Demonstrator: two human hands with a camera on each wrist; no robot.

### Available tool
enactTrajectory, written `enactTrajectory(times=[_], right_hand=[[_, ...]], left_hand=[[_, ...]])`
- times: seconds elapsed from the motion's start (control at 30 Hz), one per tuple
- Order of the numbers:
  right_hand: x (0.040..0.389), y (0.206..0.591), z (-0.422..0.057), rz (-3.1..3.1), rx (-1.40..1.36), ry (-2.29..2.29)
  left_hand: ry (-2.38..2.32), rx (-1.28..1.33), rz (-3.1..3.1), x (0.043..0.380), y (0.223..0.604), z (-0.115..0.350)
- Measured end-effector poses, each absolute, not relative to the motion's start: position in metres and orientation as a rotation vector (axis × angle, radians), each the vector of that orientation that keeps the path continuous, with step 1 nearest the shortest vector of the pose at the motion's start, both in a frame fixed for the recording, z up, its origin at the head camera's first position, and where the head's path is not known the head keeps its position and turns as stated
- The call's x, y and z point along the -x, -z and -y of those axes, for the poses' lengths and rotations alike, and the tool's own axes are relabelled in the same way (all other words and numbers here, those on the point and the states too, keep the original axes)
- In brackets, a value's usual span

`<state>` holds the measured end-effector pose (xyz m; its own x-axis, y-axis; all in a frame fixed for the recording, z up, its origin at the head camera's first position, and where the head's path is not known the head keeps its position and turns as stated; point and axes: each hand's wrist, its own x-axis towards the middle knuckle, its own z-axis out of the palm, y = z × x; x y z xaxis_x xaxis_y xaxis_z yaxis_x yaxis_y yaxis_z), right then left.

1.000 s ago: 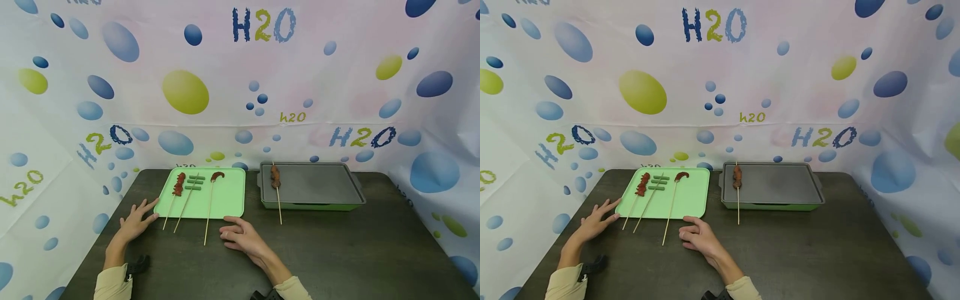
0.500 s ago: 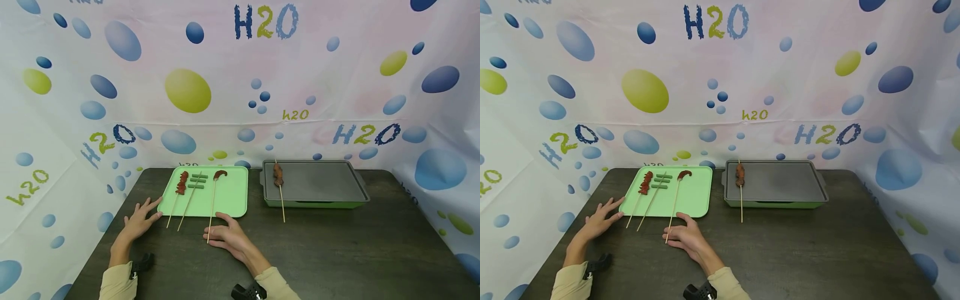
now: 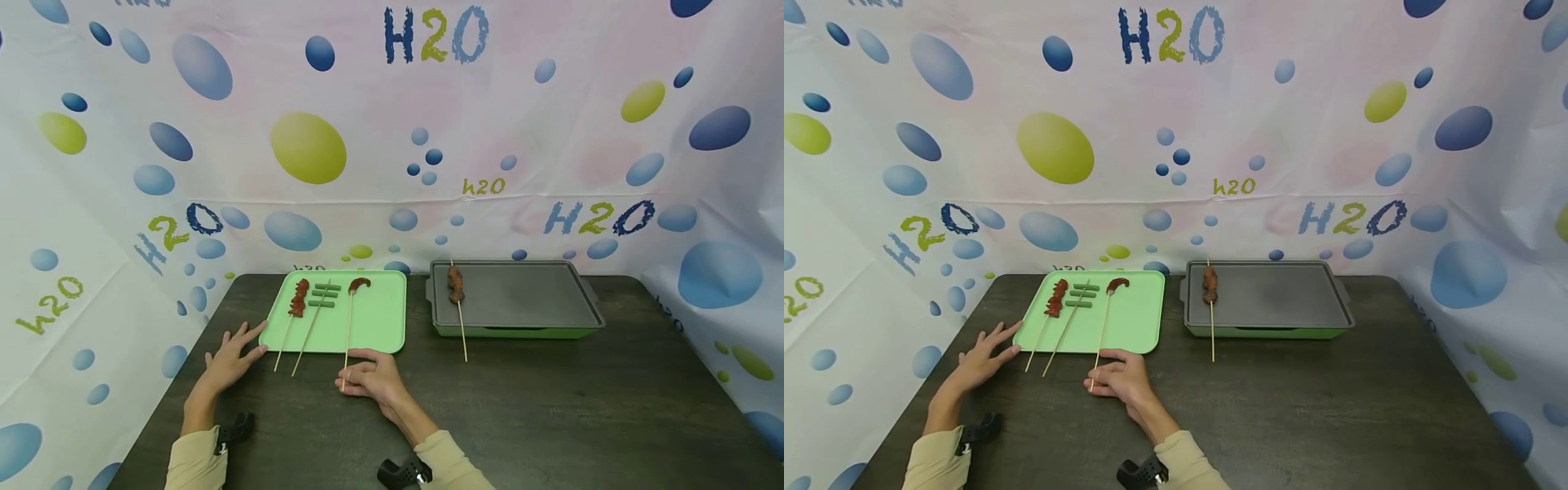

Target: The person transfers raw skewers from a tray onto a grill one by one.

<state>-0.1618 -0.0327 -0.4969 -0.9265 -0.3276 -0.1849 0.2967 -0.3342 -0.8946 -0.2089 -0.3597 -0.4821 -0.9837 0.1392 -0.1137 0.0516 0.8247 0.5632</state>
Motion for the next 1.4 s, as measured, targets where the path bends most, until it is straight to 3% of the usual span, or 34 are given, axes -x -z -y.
enactTrajectory(times=[0.6,1.4], right_hand=[[0.151,0.490,0.009,-1.519,0.084,2.280],[0.127,0.440,-0.049,-1.689,0.205,2.245]], left_hand=[[-0.866,-0.144,-2.860,0.209,0.481,0.359],[-0.905,-0.157,-2.855,0.207,0.482,0.359]])
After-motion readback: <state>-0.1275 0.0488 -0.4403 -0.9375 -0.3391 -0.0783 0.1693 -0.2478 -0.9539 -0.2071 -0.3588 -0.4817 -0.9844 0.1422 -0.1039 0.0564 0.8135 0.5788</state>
